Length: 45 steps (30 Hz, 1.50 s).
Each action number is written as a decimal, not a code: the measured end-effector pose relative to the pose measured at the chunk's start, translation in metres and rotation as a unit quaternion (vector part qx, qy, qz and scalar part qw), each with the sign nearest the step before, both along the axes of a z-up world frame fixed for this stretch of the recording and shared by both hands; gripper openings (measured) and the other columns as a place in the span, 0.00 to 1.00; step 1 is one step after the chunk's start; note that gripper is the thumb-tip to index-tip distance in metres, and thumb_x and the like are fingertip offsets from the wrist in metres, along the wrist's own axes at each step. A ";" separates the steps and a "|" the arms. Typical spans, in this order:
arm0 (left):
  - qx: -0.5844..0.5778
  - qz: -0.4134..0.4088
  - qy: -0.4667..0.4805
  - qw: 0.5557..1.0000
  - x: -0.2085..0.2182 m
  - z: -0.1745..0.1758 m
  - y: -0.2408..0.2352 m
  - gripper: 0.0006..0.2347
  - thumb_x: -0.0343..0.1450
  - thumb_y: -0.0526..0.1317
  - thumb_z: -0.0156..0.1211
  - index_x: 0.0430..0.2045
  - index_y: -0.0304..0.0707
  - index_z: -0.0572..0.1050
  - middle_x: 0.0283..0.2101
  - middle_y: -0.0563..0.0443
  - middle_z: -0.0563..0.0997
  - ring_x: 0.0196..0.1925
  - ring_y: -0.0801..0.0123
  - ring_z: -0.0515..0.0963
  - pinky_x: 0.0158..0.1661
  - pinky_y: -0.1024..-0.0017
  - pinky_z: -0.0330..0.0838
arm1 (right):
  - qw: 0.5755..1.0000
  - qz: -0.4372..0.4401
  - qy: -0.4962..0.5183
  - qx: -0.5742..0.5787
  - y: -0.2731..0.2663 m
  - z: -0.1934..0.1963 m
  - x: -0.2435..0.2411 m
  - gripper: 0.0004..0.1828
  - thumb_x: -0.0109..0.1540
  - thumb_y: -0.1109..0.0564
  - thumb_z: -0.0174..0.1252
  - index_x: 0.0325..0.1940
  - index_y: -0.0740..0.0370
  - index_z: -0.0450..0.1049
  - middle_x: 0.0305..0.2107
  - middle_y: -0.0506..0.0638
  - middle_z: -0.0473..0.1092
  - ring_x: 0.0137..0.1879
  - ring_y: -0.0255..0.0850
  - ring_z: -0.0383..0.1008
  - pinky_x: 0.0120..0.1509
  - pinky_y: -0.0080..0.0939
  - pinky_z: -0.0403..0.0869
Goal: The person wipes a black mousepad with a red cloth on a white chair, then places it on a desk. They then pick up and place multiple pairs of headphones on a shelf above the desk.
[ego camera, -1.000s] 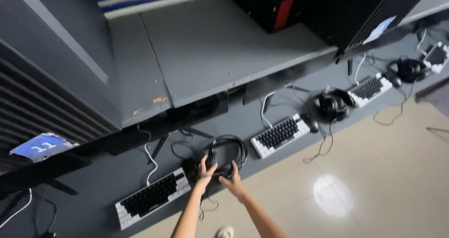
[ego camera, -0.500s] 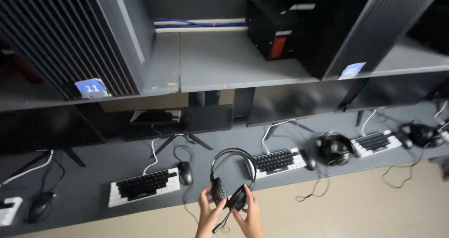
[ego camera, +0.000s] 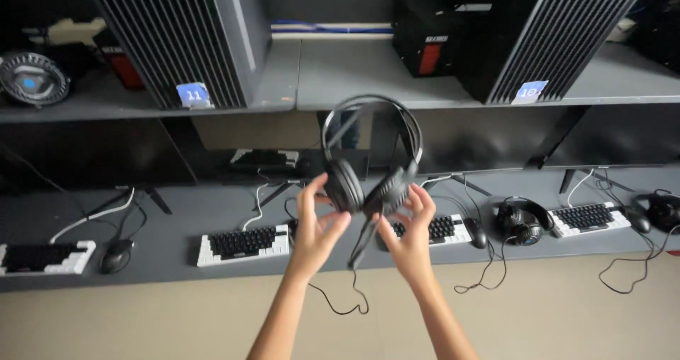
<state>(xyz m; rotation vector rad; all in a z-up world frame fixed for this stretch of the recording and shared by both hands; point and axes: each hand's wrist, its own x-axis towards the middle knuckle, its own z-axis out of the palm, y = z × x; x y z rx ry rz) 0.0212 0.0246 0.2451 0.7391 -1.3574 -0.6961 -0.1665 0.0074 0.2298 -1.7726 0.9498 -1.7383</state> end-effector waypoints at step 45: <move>-0.037 -0.355 -0.262 0.897 -0.157 -0.009 -0.153 0.24 0.76 0.37 0.60 0.67 0.37 0.60 0.71 0.41 0.61 0.73 0.56 0.67 0.68 0.59 0.67 | 0.976 0.054 0.158 0.140 -0.058 0.010 -0.176 0.42 0.66 0.62 0.61 0.80 0.57 0.48 0.66 0.52 0.65 0.69 0.44 0.69 0.67 0.46 0.74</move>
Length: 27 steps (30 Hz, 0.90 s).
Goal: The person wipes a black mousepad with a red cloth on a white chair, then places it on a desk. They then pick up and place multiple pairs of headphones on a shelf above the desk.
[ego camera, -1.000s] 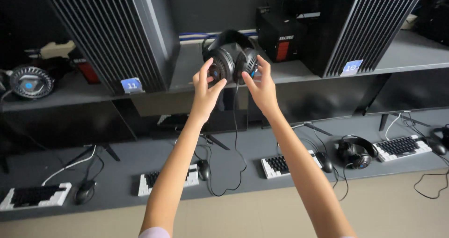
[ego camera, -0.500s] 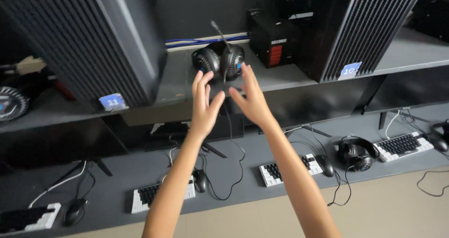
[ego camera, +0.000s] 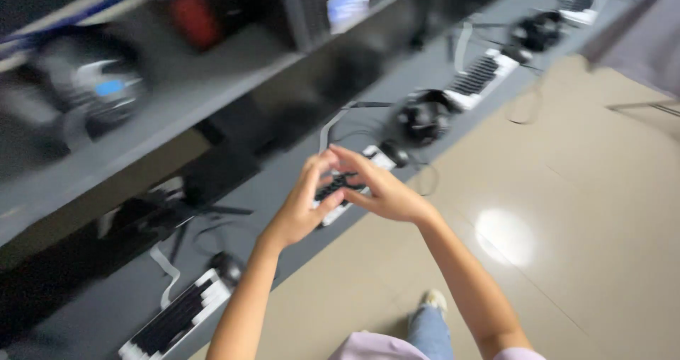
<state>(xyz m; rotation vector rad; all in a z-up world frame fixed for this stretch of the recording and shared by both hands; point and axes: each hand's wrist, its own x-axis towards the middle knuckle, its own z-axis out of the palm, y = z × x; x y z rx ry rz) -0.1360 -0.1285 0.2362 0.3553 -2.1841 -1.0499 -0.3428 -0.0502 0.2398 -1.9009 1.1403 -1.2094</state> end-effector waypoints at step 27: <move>0.415 0.213 -0.047 0.883 -0.331 -0.383 -0.119 0.21 0.75 0.40 0.56 0.63 0.37 0.64 0.63 0.41 0.74 0.61 0.60 0.76 0.56 0.66 0.72 | 0.883 -0.182 -0.132 0.412 -0.092 -0.396 -0.346 0.43 0.63 0.48 0.61 0.78 0.50 0.49 0.68 0.61 0.60 0.62 0.47 0.73 0.57 0.46 0.76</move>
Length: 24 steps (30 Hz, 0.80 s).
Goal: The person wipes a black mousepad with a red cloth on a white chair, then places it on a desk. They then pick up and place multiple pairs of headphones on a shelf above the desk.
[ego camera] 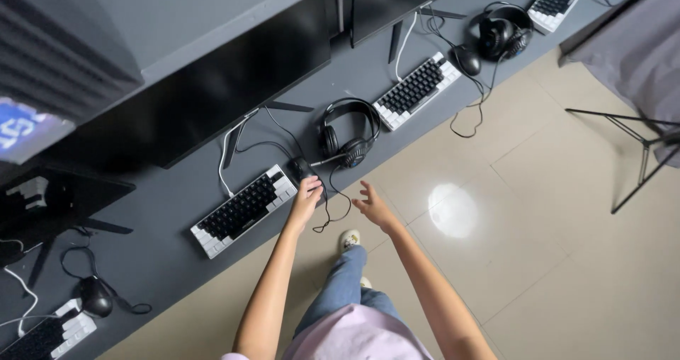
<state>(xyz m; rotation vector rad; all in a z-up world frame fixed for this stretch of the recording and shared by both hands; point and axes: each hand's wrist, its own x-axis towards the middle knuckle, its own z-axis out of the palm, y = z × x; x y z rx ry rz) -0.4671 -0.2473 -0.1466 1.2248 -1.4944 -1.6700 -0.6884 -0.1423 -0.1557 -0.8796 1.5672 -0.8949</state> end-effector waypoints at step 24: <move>-0.027 -0.044 -0.061 0.997 -0.074 0.028 -0.085 0.37 0.67 0.38 0.68 0.70 0.59 0.54 0.69 0.38 0.59 0.68 0.55 0.65 0.62 0.58 0.66 | 0.991 -0.091 -0.040 -0.094 -0.082 0.062 -0.038 0.51 0.58 0.51 0.69 0.79 0.54 0.47 0.58 0.57 0.68 0.54 0.41 0.71 0.57 0.40 0.73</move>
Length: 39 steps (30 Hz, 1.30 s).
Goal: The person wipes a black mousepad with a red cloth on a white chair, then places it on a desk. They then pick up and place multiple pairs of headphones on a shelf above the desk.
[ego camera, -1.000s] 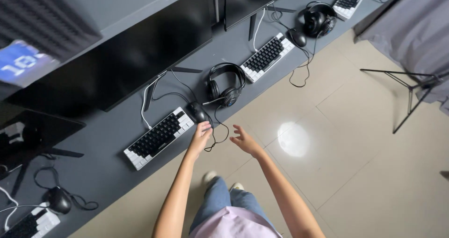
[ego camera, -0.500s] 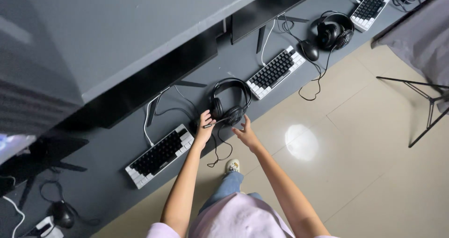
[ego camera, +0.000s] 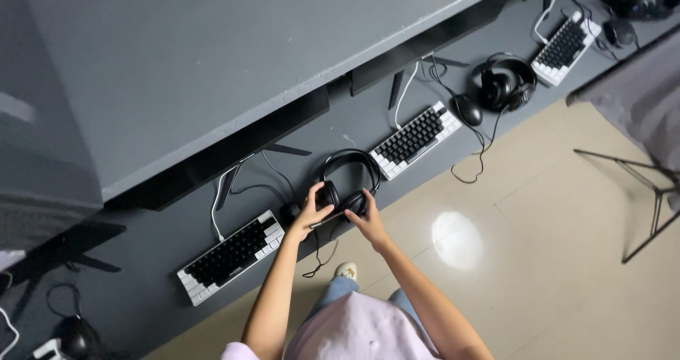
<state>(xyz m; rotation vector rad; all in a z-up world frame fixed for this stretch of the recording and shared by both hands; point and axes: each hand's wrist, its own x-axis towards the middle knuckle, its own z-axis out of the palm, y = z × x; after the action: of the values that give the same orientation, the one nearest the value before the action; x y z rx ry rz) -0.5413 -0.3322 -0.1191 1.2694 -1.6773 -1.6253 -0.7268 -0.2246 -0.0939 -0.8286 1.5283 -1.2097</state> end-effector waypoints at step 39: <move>-0.530 0.214 0.155 0.806 -0.064 0.400 0.210 0.29 0.69 0.28 0.66 0.65 0.35 0.59 0.62 0.44 0.59 0.64 0.60 0.67 0.64 0.60 0.71 | 0.866 0.141 0.037 -0.478 0.081 0.354 -0.094 0.43 0.61 0.63 0.62 0.76 0.60 0.48 0.73 0.55 0.52 0.77 0.46 0.56 0.71 0.47 0.63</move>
<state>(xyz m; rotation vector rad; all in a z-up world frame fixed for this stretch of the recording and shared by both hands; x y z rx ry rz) -0.6057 -0.1220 0.2805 0.6468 -1.5194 -0.3940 -0.8210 -0.1441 0.2604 -1.6832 0.7329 -1.7183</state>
